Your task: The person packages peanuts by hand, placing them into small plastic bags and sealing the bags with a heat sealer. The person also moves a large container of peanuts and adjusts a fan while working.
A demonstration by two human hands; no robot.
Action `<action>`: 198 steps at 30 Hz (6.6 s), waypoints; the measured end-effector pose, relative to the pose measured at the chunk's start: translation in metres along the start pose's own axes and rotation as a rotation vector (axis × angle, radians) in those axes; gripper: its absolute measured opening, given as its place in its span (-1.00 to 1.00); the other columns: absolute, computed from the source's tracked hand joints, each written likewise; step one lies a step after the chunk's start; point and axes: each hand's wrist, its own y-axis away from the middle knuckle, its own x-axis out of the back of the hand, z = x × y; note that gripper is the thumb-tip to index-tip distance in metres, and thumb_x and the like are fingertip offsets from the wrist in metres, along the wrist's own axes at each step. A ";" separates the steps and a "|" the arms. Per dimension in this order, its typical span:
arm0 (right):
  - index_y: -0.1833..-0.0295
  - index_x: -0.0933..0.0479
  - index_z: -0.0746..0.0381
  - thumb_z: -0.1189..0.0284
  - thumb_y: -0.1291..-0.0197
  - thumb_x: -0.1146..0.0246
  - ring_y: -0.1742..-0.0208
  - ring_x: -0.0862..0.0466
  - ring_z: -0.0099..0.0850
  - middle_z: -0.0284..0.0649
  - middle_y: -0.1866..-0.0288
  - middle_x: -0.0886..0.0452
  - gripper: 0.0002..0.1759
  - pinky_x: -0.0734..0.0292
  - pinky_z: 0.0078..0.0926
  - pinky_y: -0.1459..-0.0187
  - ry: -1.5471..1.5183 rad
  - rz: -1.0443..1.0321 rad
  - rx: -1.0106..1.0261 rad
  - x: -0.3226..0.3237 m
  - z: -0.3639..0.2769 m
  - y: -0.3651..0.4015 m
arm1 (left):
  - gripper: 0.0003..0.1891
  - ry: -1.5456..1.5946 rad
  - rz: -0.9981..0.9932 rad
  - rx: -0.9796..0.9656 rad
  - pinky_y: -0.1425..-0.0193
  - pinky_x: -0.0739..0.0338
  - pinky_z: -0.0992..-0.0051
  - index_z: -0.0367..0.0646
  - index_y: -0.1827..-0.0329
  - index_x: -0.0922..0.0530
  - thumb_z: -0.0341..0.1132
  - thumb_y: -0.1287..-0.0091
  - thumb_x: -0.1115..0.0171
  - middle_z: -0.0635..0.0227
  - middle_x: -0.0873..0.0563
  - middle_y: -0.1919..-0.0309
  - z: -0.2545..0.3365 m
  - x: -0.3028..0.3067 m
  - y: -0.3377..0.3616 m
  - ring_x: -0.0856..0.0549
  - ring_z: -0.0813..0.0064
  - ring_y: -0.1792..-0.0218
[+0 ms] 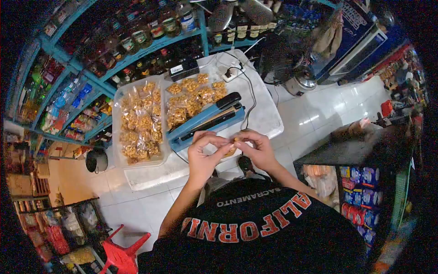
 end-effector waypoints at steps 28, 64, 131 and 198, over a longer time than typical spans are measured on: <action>0.26 -0.55 0.32 0.51 -0.01 -0.23 0.29 -0.54 -0.48 -0.20 0.34 -0.57 -0.85 -0.40 -0.58 0.21 0.125 -0.025 0.188 0.001 -0.044 -0.018 | -0.66 0.053 -0.202 0.064 -0.02 -0.38 0.48 -0.25 0.22 -0.57 -0.43 0.11 -0.39 0.24 -0.62 0.22 0.006 0.005 -0.002 -0.55 0.40 0.08; 0.38 -0.54 0.36 0.53 -0.05 -0.21 0.32 -0.49 -0.59 -0.26 0.39 -0.54 -0.91 -0.35 -0.66 0.26 0.003 -0.009 0.079 -0.004 -0.042 -0.015 | -0.90 0.032 0.103 -0.017 -0.06 -0.31 0.41 -0.16 0.46 -0.65 -0.44 0.07 -0.35 0.41 -0.67 0.45 0.025 0.015 -0.008 -0.51 0.40 0.07; 0.25 -0.53 0.37 0.51 -0.11 -0.16 0.20 -0.51 -0.54 -0.25 0.26 -0.56 -0.85 -0.38 -0.62 0.10 -0.265 0.053 -0.156 0.007 -0.006 -0.012 | -0.89 -0.269 0.022 -0.196 0.09 -0.31 0.48 -0.10 0.43 -0.65 -0.45 0.06 -0.32 0.39 -0.64 0.46 0.024 0.012 -0.018 -0.50 0.44 0.20; 0.10 -0.52 -0.06 0.15 0.02 -0.13 0.16 -0.54 -0.17 -0.20 0.26 -0.58 -0.68 -0.39 -0.08 0.17 1.159 0.257 -0.065 -0.005 0.063 -0.147 | -0.74 -0.182 -0.643 0.755 0.38 -0.46 0.51 -0.24 0.23 -0.56 -0.36 0.01 -0.22 0.29 -0.63 0.42 -0.168 0.021 -0.142 -0.59 0.49 0.46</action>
